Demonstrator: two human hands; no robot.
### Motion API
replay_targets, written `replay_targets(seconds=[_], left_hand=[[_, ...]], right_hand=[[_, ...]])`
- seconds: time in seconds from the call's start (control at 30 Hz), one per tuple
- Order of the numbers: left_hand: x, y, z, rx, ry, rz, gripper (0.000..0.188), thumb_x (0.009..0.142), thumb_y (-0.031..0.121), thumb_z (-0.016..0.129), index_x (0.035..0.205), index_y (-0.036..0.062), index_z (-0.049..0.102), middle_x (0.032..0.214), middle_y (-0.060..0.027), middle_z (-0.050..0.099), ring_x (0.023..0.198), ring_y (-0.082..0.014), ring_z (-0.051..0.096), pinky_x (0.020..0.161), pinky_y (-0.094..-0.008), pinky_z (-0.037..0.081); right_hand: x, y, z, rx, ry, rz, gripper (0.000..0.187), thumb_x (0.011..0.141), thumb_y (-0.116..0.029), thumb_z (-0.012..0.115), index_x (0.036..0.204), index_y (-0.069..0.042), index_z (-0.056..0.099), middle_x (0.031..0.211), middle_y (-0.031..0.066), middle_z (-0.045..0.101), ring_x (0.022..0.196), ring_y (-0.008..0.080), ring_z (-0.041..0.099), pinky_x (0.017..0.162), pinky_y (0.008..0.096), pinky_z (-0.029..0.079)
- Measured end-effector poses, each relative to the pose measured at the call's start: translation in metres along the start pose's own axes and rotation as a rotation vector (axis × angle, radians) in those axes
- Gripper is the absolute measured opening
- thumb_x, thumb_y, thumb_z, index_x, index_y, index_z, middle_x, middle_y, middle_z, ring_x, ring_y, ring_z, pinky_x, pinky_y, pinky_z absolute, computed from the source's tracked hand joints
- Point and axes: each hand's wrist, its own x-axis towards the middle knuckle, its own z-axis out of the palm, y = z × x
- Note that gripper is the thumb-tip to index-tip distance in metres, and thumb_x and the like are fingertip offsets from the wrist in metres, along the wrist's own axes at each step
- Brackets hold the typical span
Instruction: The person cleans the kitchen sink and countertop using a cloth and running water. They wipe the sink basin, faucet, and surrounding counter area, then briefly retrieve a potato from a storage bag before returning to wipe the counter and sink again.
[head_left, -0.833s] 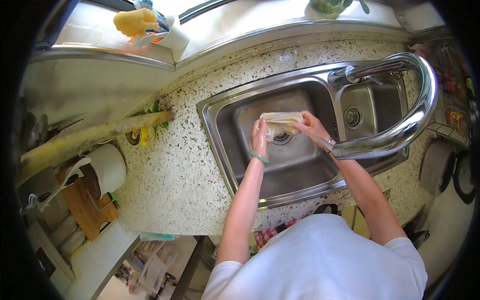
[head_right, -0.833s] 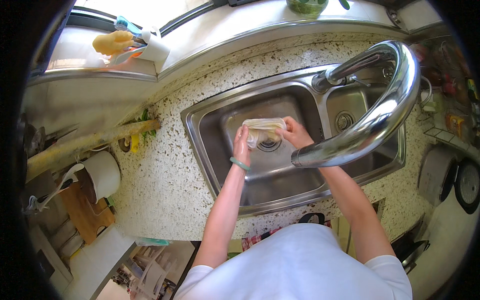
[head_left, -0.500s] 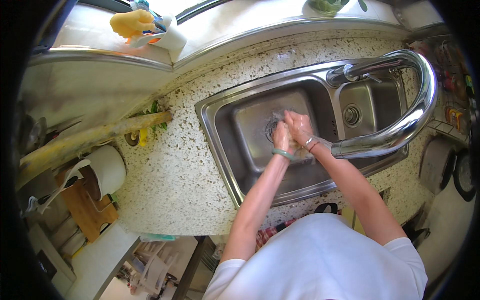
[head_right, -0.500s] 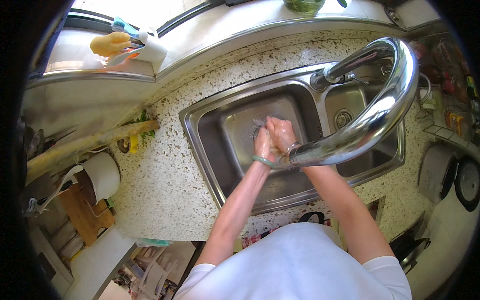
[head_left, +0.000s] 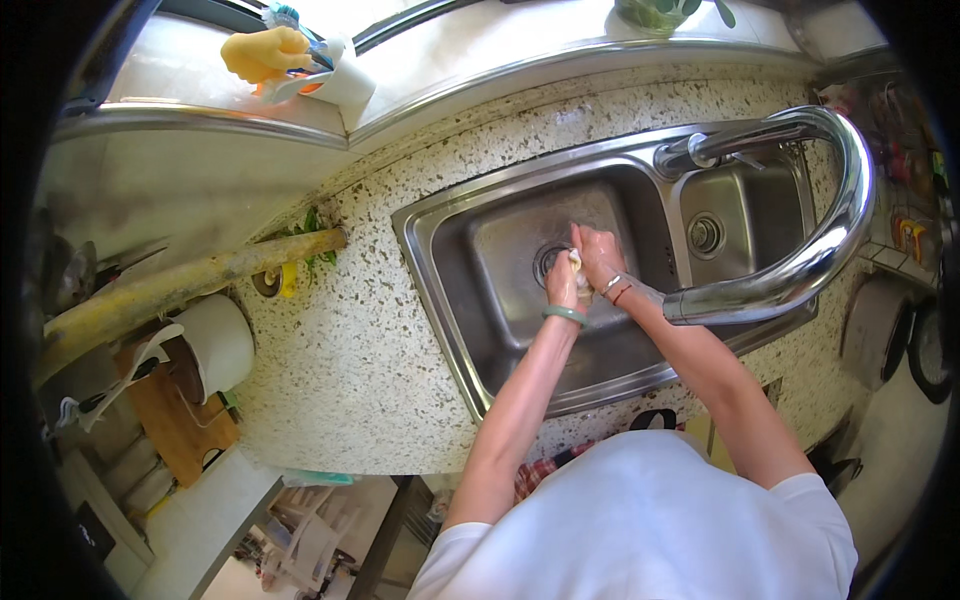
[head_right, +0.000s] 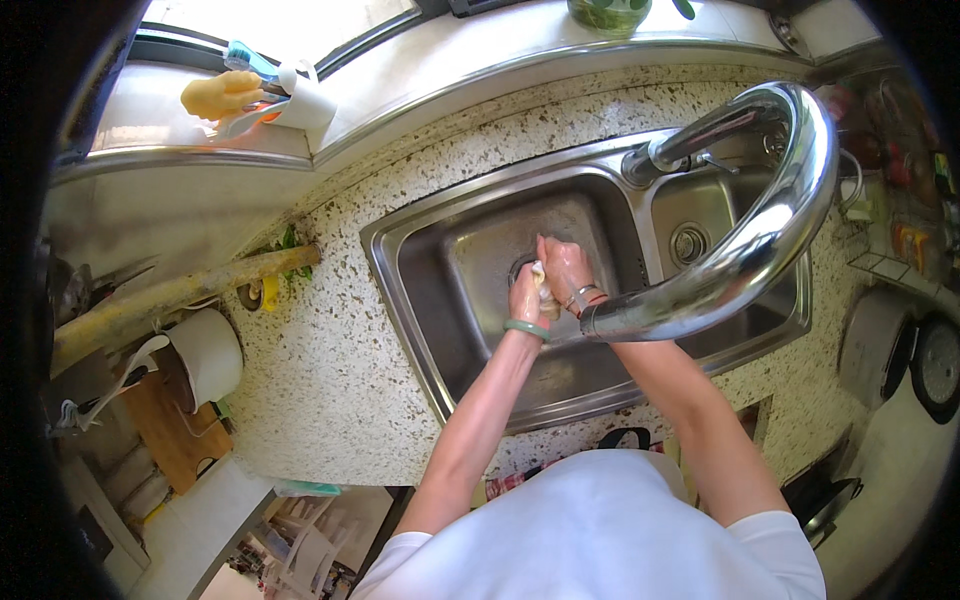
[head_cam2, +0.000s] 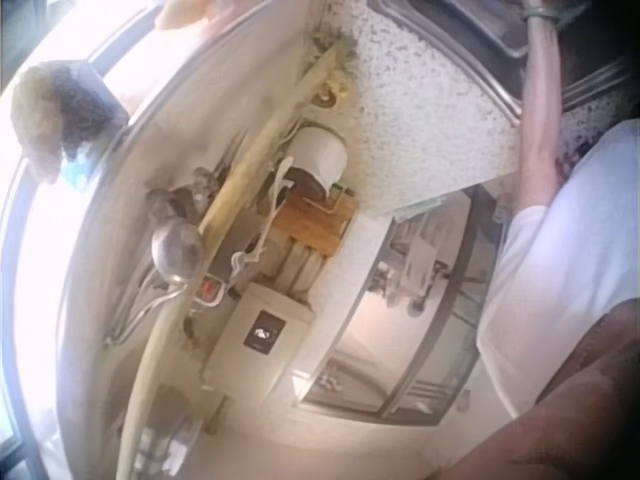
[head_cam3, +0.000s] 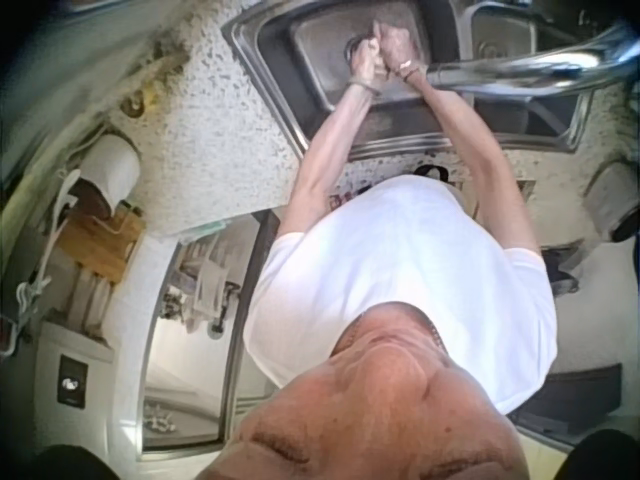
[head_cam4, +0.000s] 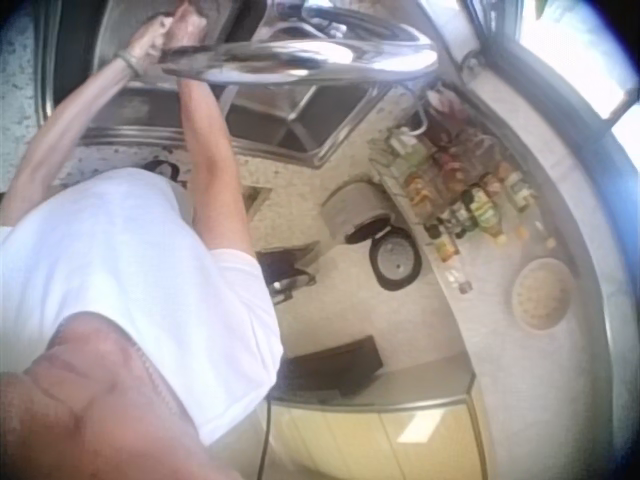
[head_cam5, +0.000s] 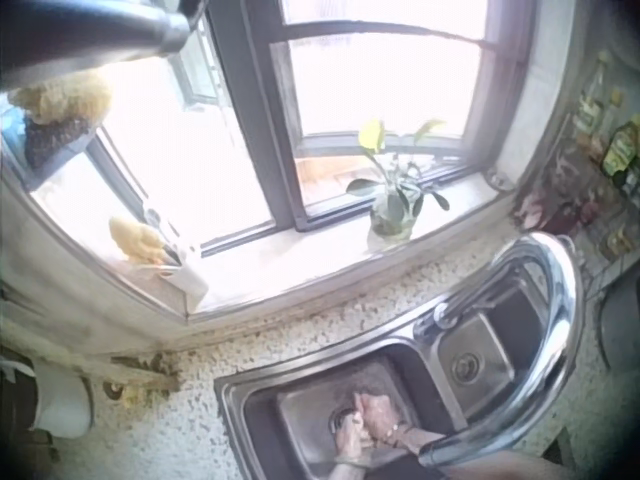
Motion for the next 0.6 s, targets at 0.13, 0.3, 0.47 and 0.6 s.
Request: replay_targets(seconds=[0.13, 0.3, 0.47, 0.6], left_hand=[[0.034, -0.006, -0.03, -0.241, -0.354, 0.122, 0.027, 0.09, 0.037, 0.056, 0.081, 0.0123, 0.057, 0.081, -0.0045, 0.059, 0.077, -0.02, 0.06, 0.07, -0.0367, 0.052], [-0.03, 0.017, 0.018, 0.055, -0.078, 0.015, 0.028, 0.095, 0.031, 0.048, 0.098, 0.0069, 0.062, 0.093, -0.0058, 0.062, 0.081, -0.0154, 0.06, 0.071, -0.0306, 0.05], [0.052, 0.001, -0.075, -0.21, -0.084, 0.1, 0.055, 0.096, 0.049, 0.049, 0.12, 0.0003, 0.056, 0.115, -0.0114, 0.063, 0.105, -0.0228, 0.061, 0.091, -0.0359, 0.05], [-0.018, 0.049, -0.049, -0.162, -0.149, -0.138, 0.051, 0.096, 0.045, 0.05, 0.121, 0.0009, 0.056, 0.121, -0.012, 0.061, 0.108, -0.0231, 0.06, 0.098, -0.0388, 0.046]], right_hand=[[-0.034, -0.036, 0.002, 0.007, -0.063, -0.383, 0.02, 0.087, -0.025, 0.056, 0.091, -0.006, 0.055, 0.073, 0.0146, 0.057, 0.062, 0.0316, 0.061, 0.052, 0.0423, 0.048], [0.003, 0.01, -0.014, 0.079, -0.048, 0.101, 0.038, 0.098, -0.03, 0.045, 0.079, -0.002, 0.063, 0.077, 0.0265, 0.06, 0.075, 0.0449, 0.059, 0.063, 0.0455, 0.047], [0.005, 0.022, -0.03, 0.834, -0.339, 0.365, 0.033, 0.094, -0.031, 0.055, 0.089, -0.001, 0.068, 0.087, 0.0153, 0.067, 0.075, 0.0289, 0.061, 0.072, 0.0357, 0.048], [-0.019, 0.006, -0.064, 0.681, -0.443, -0.052, 0.029, 0.09, -0.029, 0.062, 0.094, -0.001, 0.069, 0.106, 0.0082, 0.066, 0.094, 0.0205, 0.06, 0.083, 0.0311, 0.046]])
